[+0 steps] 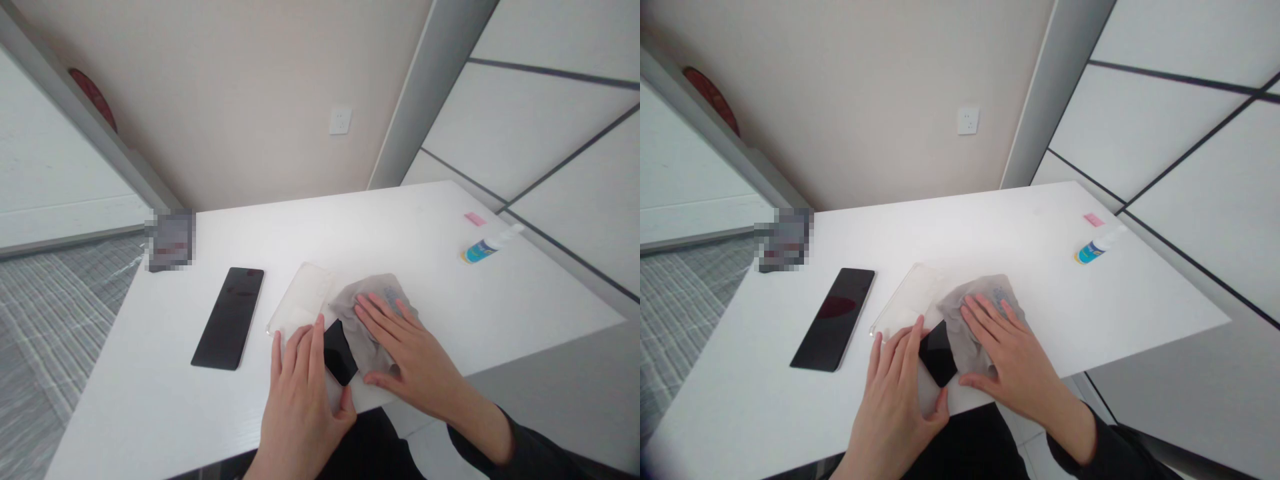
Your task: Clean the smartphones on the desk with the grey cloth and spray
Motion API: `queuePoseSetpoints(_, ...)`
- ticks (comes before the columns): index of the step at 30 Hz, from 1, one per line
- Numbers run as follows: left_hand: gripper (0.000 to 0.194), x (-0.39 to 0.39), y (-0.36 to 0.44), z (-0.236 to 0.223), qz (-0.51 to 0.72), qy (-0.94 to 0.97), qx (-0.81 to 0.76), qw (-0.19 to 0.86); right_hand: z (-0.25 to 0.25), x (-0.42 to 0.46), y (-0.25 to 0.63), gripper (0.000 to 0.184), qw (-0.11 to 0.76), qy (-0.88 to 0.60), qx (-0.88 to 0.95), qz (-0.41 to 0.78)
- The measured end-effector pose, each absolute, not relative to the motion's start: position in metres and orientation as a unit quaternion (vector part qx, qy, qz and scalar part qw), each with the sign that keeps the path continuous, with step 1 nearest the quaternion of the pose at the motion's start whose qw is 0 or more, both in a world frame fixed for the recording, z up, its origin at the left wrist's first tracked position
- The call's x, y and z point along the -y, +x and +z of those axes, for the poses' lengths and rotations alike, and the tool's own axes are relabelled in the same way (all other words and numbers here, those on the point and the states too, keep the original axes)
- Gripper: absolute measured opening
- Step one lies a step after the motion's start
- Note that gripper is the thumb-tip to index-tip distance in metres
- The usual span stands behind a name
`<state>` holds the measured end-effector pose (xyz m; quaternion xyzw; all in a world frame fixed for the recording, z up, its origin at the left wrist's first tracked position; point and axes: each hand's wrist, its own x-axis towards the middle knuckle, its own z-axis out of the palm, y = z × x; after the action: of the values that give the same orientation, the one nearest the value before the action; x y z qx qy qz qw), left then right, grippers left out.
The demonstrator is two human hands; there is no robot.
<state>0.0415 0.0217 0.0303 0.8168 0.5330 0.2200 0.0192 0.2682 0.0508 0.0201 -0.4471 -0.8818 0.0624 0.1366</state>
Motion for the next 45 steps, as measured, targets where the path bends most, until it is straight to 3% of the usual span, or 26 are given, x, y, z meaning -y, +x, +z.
queuePoseSetpoints(3,0.090,-0.021,0.040,0.030,0.220,0.814,-0.536,0.030,0.024,-0.035,0.243,0.105,0.137,-0.393,0.901,0.119)
queuePoseSetpoints(8,0.093,-0.021,0.040,0.029,0.223,0.811,-0.539,0.035,0.031,-0.028,0.228,0.099,0.144,-0.341,0.905,0.211)
queuePoseSetpoints(13,0.081,-0.022,0.041,0.027,0.226,0.811,-0.538,0.031,0.025,-0.059,0.261,0.088,0.140,-0.413,0.890,0.132)
queuePoseSetpoints(16,0.077,-0.022,0.040,0.028,0.235,0.809,-0.537,0.035,0.021,-0.059,0.262,0.101,0.141,-0.458,0.874,0.077)
queuePoseSetpoints(20,0.086,-0.021,0.039,0.029,0.232,0.808,-0.539,0.054,0.025,-0.030,0.234,0.119,0.134,-0.410,0.893,0.131)
queuePoseSetpoints(25,0.088,-0.023,0.040,0.029,0.235,0.805,-0.543,0.049,0.030,-0.023,0.232,0.108,0.141,-0.349,0.907,0.190)
queuePoseSetpoints(29,0.081,-0.023,0.040,0.029,0.235,0.811,-0.534,0.047,0.025,-0.050,0.263,0.097,0.141,-0.396,0.899,0.126)
queuePoseSetpoints(32,0.075,-0.022,0.039,0.030,0.237,0.809,-0.536,0.049,0.023,-0.052,0.262,0.103,0.137,-0.442,0.884,0.071)
queuePoseSetpoints(35,0.083,-0.021,0.038,0.030,0.230,0.808,-0.539,0.058,0.024,-0.034,0.241,0.113,0.138,-0.403,0.899,0.096)
queuePoseSetpoints(39,0.092,-0.020,0.037,0.030,0.231,0.806,-0.541,0.064,0.027,-0.027,0.238,0.106,0.126,-0.346,0.919,0.143)
queuePoseSetpoints(42,0.083,-0.020,0.037,0.031,0.229,0.809,-0.538,0.065,0.025,-0.042,0.259,0.092,0.125,-0.397,0.903,0.105)
queuePoseSetpoints(45,0.077,-0.020,0.037,0.032,0.232,0.809,-0.537,0.064,0.024,-0.048,0.263,0.096,0.133,-0.442,0.885,0.059)
